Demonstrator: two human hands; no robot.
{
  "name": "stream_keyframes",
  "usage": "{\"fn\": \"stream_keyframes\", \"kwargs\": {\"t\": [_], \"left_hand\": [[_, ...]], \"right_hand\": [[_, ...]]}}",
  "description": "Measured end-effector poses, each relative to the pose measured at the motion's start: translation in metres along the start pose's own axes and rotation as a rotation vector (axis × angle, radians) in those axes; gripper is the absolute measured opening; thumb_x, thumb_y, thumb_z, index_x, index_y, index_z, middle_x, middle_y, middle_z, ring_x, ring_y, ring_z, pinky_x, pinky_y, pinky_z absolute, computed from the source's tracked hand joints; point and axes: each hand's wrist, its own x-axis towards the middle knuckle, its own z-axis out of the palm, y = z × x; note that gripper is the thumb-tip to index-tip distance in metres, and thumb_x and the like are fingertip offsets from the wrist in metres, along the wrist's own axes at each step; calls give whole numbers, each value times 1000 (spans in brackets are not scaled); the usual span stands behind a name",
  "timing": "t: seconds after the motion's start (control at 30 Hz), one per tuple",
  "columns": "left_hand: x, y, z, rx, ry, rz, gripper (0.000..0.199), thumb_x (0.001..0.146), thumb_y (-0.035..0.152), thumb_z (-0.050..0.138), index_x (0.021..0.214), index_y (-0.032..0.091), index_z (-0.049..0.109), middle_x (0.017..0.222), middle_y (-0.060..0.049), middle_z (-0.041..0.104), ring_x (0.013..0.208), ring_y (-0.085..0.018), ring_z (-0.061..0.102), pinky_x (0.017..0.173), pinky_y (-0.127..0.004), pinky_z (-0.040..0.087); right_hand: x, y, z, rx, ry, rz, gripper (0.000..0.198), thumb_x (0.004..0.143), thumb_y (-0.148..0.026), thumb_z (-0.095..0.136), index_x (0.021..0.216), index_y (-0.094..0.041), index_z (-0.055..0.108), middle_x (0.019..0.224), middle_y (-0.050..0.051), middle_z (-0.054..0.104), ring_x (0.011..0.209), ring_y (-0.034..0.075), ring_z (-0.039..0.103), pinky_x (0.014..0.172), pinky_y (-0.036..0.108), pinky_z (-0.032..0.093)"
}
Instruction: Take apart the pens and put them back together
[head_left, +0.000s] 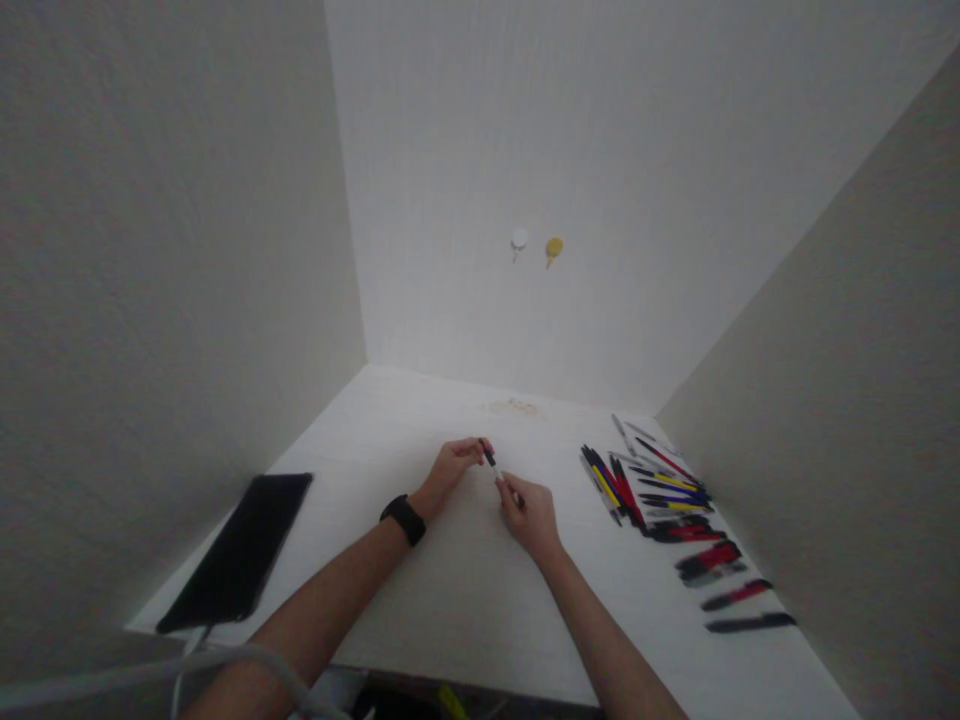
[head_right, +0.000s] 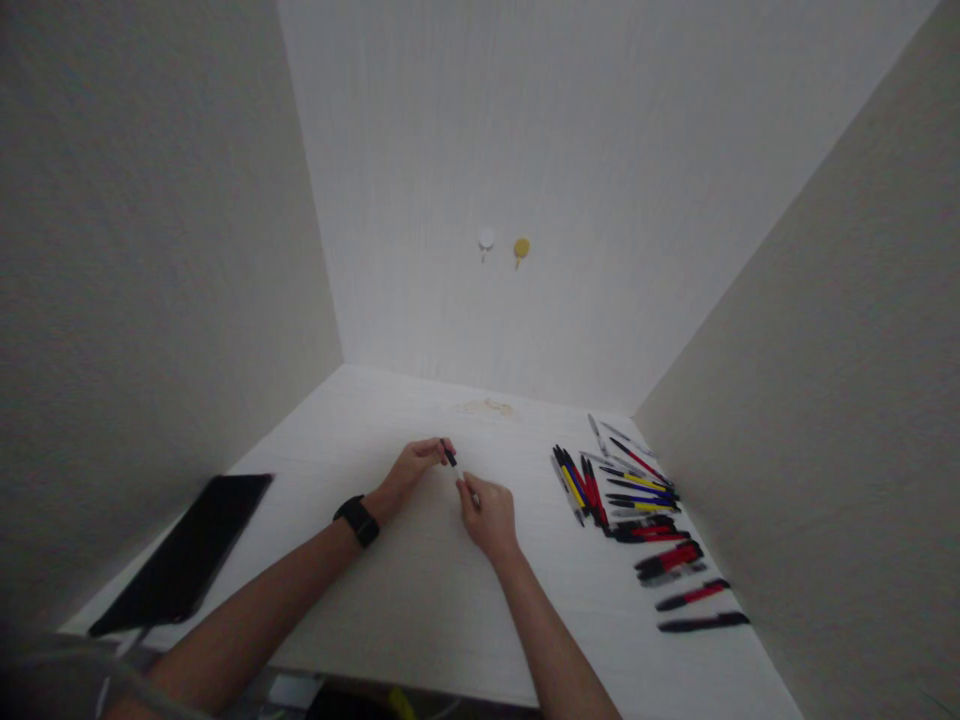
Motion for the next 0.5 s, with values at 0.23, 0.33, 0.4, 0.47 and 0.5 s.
{"fn": "stream_keyframes", "kwargs": {"t": [0.23,0.33,0.4,0.47,0.5], "left_hand": [[1,-5,-2,62,71,-43,35,73,49,61,73,14,67,79,-6,67,76,-17,55,70,-28,43],[1,-8,-3,75,105,-32,38,73,52,60,74,14,67,80,-7,67,80,-19,56,70,-29,44],[1,-8,-3,74,128,-34,39,73,53,60,75,15,67,81,-7,68,80,-19,57,70,-29,44],[1,-8,-2,70,140,-38,39,73,53,60,75,15,67,81,-7,68,80,-19,57,70,-29,44],[1,-7,-2,70,141,-39,39,73,53,60,75,15,67,81,-7,68,79,-19,57,70,-29,44]], "right_hand": [[-3,8,7,-95,69,4,35,92,-41,44,103,-19,69,87,11,71,73,20,62,70,28,42],[-1,6,5,-58,60,32,36,91,-44,45,107,-20,66,88,9,70,74,19,62,72,28,43],[1,4,3,5,27,46,37,93,-45,41,107,-20,64,87,8,69,74,18,61,71,27,42],[4,3,1,83,-19,48,38,95,-42,33,100,-20,65,87,6,68,77,18,60,71,27,41],[5,3,1,112,-40,46,40,96,-40,30,96,-20,64,86,6,67,79,18,59,72,27,40]]}}
